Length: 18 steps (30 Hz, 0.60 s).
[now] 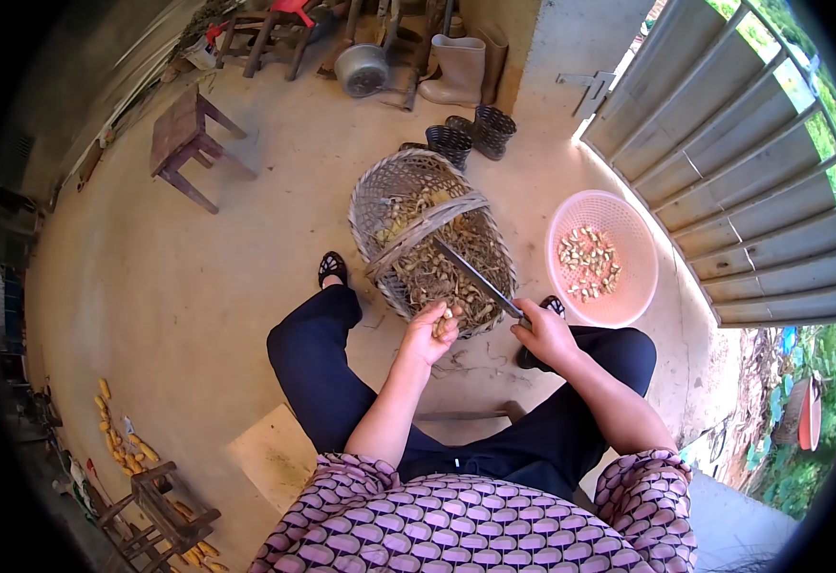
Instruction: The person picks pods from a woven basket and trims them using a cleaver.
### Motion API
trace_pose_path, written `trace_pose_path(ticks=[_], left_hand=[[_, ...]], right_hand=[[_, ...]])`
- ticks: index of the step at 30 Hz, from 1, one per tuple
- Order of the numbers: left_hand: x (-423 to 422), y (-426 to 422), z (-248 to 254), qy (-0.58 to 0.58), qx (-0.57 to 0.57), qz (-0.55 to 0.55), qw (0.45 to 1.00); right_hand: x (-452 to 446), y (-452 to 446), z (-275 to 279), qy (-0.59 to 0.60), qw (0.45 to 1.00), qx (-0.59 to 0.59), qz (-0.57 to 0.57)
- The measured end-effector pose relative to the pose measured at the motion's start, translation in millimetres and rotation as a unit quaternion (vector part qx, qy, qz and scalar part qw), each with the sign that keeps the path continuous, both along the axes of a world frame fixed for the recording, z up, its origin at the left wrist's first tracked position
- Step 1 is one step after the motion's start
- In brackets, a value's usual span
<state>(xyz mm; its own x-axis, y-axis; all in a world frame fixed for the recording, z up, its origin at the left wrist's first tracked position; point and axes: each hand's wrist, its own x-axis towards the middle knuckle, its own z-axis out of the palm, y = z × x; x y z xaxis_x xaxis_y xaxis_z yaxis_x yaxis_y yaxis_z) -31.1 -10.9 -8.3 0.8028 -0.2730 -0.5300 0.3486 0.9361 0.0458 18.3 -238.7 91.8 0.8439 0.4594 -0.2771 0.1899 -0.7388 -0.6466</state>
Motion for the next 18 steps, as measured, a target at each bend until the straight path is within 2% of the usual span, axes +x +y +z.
trace_pose_path(ticks=[2,3,5,13,18], left_hand=[[-1,1,-2,0.015,0.136,-0.003,0.991],[-1,-1,-4,0.017,0.135,-0.006,0.991],[0,-3,-1,0.029,0.222,-0.008,0.975],[8,-6,4,0.005,0.184,-0.029,0.983],[5,-3,-7,0.044,0.201,-0.006,0.979]], right_hand=[[0,-4,-2,-0.003,1.0,-0.003,0.001],[0,-6,-5,-0.002,1.0,-0.01,0.005],[-2,-9,-7,0.002,1.0,-0.016,0.007],[-3,-12,-12,-0.01,1.0,-0.01,0.015],[-3,-11,-8,-0.012,1.0,-0.015,0.024]])
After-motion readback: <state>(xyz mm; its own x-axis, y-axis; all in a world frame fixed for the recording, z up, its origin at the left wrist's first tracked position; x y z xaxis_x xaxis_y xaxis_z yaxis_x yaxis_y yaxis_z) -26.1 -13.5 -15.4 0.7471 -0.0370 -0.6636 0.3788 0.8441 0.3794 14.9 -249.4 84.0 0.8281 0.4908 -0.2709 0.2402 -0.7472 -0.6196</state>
